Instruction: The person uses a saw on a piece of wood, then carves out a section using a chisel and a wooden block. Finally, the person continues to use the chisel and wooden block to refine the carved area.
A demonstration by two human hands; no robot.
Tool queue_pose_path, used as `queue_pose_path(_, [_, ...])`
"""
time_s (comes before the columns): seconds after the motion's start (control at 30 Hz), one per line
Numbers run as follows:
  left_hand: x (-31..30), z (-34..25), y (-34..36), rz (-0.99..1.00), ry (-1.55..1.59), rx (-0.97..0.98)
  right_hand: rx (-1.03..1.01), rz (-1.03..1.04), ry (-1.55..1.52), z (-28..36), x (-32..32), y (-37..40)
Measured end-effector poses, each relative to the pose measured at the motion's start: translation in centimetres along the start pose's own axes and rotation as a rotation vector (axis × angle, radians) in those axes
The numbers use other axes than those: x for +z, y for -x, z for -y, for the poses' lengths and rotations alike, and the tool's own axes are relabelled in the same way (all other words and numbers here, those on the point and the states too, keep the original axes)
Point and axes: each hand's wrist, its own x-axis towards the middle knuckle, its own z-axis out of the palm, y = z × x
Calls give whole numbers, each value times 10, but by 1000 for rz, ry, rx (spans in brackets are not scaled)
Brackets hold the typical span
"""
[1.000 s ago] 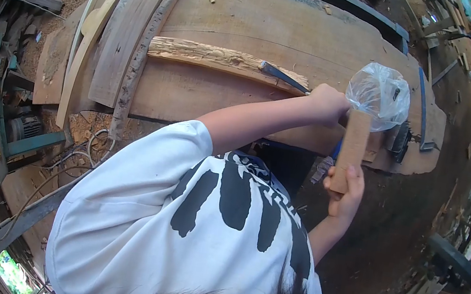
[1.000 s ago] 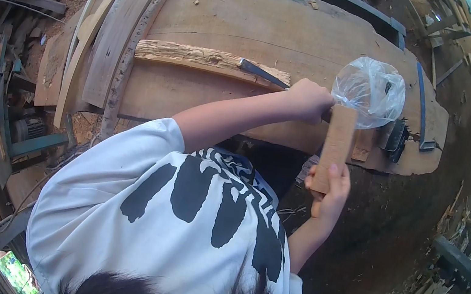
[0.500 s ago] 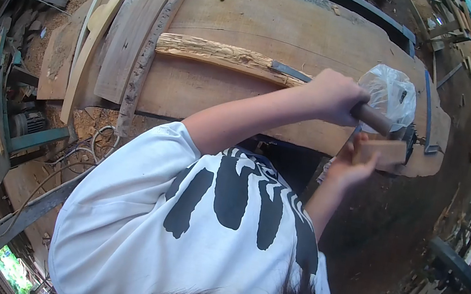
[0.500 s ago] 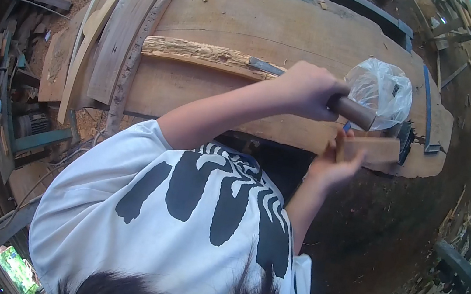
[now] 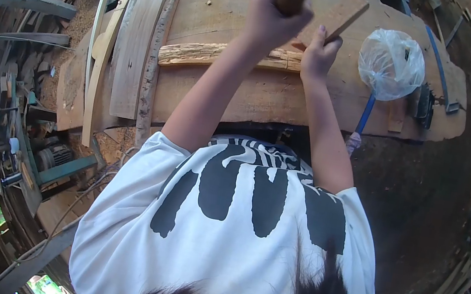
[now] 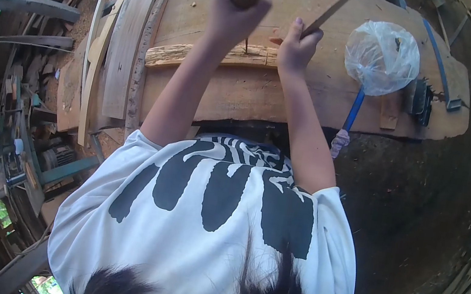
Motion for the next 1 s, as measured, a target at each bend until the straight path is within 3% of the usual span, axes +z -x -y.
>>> queue_pose_path(0.07, [4, 34, -9, -224, 26, 50, 30, 12, 60, -6, -3, -4])
queue_pose_path(0.23, [12, 21, -21, -325, -22, 9, 119, 41, 215, -4, -2, -9])
queue_pose_path(0.43, [35, 10, -22, -207, -84, 63, -56, 66, 299, -4, -2, 0])
queue_pose_path(0.93, [68, 9, -24, 96, -335, 63, -5, 48, 306, 5, -9, 4])
queue_pose_path(1.0, [77, 13, -22, 157, -295, 185, -38, 44, 333, 11, -11, 8])
